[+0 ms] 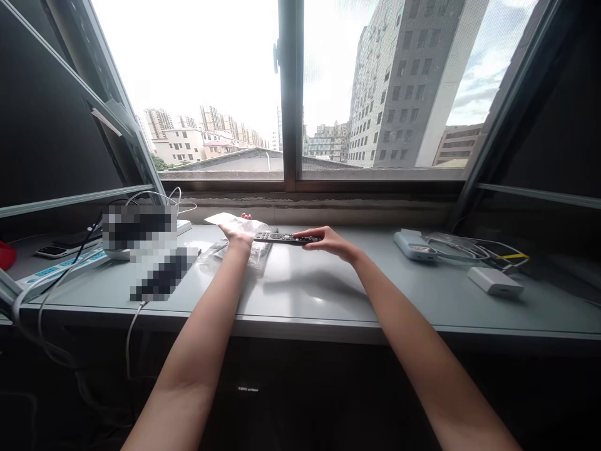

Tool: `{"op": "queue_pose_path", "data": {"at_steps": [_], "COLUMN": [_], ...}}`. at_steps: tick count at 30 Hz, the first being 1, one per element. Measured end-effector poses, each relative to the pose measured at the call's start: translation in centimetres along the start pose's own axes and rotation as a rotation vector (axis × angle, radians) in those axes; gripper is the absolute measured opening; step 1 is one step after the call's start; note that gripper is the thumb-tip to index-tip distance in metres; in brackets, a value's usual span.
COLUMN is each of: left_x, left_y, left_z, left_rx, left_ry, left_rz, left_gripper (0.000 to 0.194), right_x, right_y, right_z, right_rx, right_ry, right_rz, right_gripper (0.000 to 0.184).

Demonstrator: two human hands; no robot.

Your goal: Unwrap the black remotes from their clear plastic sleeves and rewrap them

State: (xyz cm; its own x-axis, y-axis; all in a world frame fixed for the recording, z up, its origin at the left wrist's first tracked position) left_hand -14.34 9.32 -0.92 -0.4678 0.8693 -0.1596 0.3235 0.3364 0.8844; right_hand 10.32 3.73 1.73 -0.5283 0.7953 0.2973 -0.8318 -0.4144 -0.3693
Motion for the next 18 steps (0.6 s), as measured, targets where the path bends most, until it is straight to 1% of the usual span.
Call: {"op": "queue_pose_path", "data": {"at_steps": [5, 9, 13, 18], "left_x": [-0.2, -1.0, -1.6, -2.6], "left_y": [0.2, 1.0, 2.0, 2.7], "left_z": [-0.2, 0.3, 1.4, 3.4], "left_rx": [0.015, 0.021, 0.043, 0.085], "left_ry": [0.016, -0.01, -0.019, -0.098], "left_rz": [0.012, 0.054, 0.141, 0.208], "left_gripper": [0.056, 0.061, 0.065, 0.072], "right_x": [0.2, 0.4, 0.8, 0.8], "right_y": [-0.1, -0.4, -0.2, 0.8], "right_z": [-0.1, -0.3, -0.5, -0.1], "right_rx": [-0.002, -0.007, -0.057, -0.184], "right_ry": [-0.036, -0.08, -0.139, -0.219], "right_rz": [-0.035, -0.121, -0.206, -0.298], "right_gripper": [0.043, 0.04, 0.038, 0.036]}}
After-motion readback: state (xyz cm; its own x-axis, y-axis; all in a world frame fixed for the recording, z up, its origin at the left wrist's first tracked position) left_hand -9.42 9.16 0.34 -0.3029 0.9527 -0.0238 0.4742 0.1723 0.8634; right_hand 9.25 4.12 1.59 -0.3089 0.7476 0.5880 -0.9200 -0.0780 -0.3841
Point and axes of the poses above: each hand's wrist, its own x-axis towards the middle knuckle, its own y-axis out of the palm, z = x × y, the point moved 8 cm from there along x, towards the middle knuckle, and after that the axes turned 3 degrees about -z, right-handed, at the moved point
